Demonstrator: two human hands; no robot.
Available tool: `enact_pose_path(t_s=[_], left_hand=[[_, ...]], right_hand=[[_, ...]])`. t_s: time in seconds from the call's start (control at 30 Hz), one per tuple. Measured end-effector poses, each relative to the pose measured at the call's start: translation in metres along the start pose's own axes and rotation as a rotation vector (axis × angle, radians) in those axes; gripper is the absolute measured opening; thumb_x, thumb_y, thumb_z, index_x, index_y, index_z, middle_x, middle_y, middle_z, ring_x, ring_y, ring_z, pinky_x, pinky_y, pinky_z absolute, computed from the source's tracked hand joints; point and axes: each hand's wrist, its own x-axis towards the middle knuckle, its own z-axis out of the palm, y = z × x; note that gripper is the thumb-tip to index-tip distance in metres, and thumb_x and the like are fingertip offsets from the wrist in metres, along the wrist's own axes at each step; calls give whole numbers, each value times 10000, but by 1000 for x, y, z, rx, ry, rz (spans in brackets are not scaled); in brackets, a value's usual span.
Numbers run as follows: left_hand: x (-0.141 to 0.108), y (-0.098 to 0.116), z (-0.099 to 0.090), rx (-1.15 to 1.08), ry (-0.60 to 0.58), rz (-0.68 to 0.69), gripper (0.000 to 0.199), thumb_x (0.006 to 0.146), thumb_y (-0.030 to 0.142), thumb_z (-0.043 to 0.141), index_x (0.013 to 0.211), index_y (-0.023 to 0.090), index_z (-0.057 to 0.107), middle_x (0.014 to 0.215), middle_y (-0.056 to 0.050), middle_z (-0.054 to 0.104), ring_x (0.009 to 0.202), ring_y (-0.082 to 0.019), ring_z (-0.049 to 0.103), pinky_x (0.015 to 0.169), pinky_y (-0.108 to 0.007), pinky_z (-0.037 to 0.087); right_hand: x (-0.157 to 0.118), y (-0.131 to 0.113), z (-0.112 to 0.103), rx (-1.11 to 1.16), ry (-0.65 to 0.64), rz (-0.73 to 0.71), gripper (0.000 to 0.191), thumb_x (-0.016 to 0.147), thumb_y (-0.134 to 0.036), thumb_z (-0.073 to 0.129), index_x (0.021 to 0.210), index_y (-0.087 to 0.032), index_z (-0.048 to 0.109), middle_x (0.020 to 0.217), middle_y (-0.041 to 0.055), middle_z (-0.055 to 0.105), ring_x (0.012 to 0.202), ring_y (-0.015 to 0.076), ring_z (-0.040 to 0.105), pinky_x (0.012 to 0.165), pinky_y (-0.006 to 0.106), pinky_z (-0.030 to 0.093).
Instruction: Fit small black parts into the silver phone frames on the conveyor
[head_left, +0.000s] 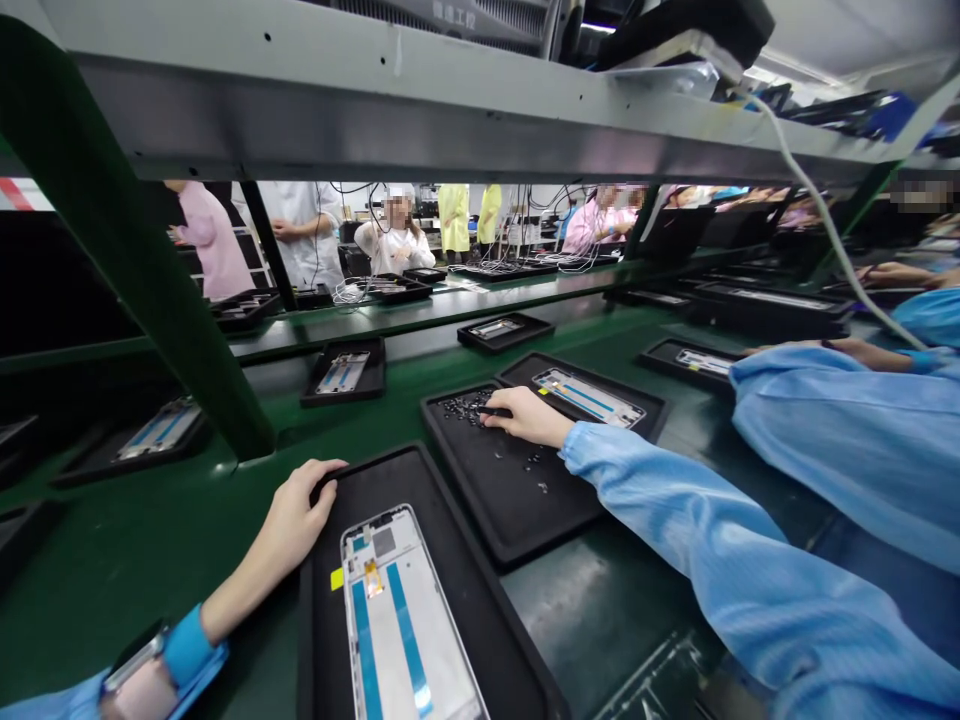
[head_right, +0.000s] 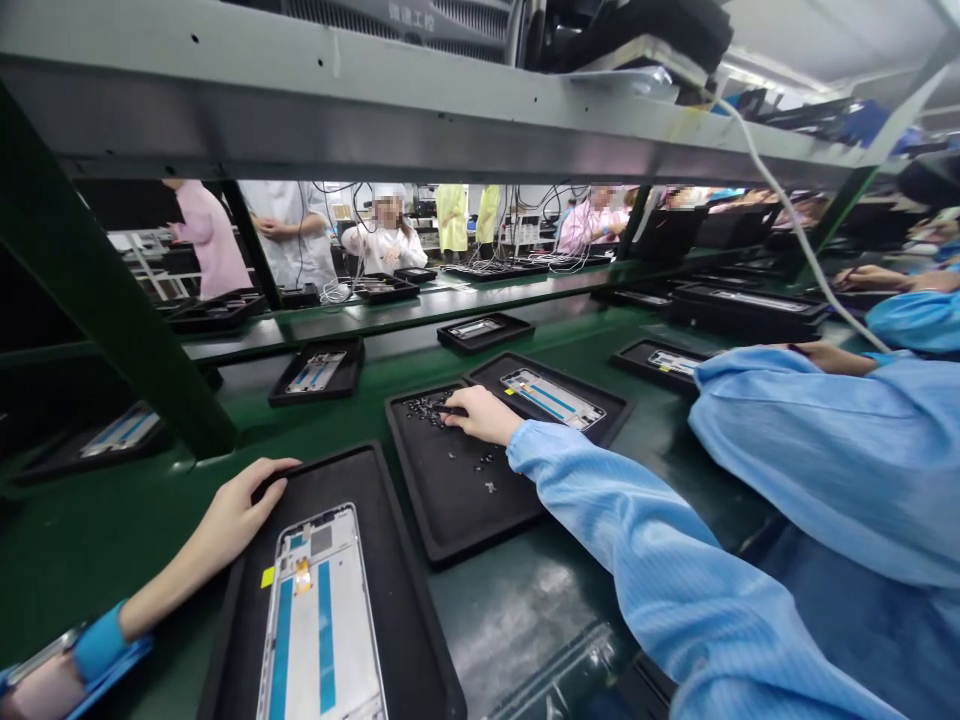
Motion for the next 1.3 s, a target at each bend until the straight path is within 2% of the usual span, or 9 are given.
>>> enact_pose_path(t_s=[0.2,0.43,0.57,0.87,0.97,1.03,1.13,1.2,1.3], left_hand=[[-1,3,-1,-14,-8,8,342,799,357,373,972,173,604,1007,-87,646,972,-254,586,882,-408,453],[-1,3,0,-34,12,8,359,781,368,372,958,165,609,982,-92,652,949,-257,592,866,-419,459],[-1,1,1,-36,11,17,343,786,362,379,957,174,610,974,-82,652,946,-250,592,865,-410,461],[-1,2,1,-66,11,36,327,788,332,393,960,159,610,958,-87,645,937,-247,588,862,-415,455],[-1,2,2,-72,42,31,318,796,329,406,982,158,599,967,-88,631,928,-242,588,854,-405,460],[-2,5,2,-68,102,18,354,807,331,412,1073,145,554,1047,-111,592,971,-251,565,870,-416,445],[-9,17,-5,-83,170,25,363,826,316,417,1144,168,511,1118,-109,552,1049,-256,514,904,-407,412],[-20,30,-14,-167,80,34,301,836,306,419,1083,206,558,1060,-72,590,1026,-240,522,890,-364,413],[-41,50,-27,-354,-154,-38,267,854,335,409,951,210,625,919,-43,636,941,-226,548,837,-315,417]], right_hand=[[0,-11,8,-65,23,76,186,833,-264,558,848,-131,689,878,67,626,807,157,576,733,244,405],[7,-10,10,-119,0,195,149,776,-285,624,826,-158,684,855,60,646,837,185,603,724,242,413],[6,-20,8,-172,-6,237,159,770,-265,624,886,-167,668,954,87,642,928,234,599,714,262,420],[3,-34,1,-225,-34,160,146,794,-207,575,901,-178,669,973,77,633,928,220,593,713,250,422],[2,-34,-5,-203,-32,97,121,792,-202,570,841,-167,674,921,69,629,858,196,601,699,242,422],[3,-40,-8,-185,-29,50,113,790,-199,572,823,-163,673,886,59,624,828,173,599,707,233,423],[8,-65,-5,-83,35,-166,108,774,-171,582,842,-160,665,851,51,611,797,148,589,705,222,429],[11,-92,3,19,98,-404,128,764,-138,574,861,-164,654,859,47,602,777,134,581,680,213,435],[12,-133,20,89,123,-697,176,765,-105,526,890,-174,630,906,37,599,764,109,573,630,190,436]])
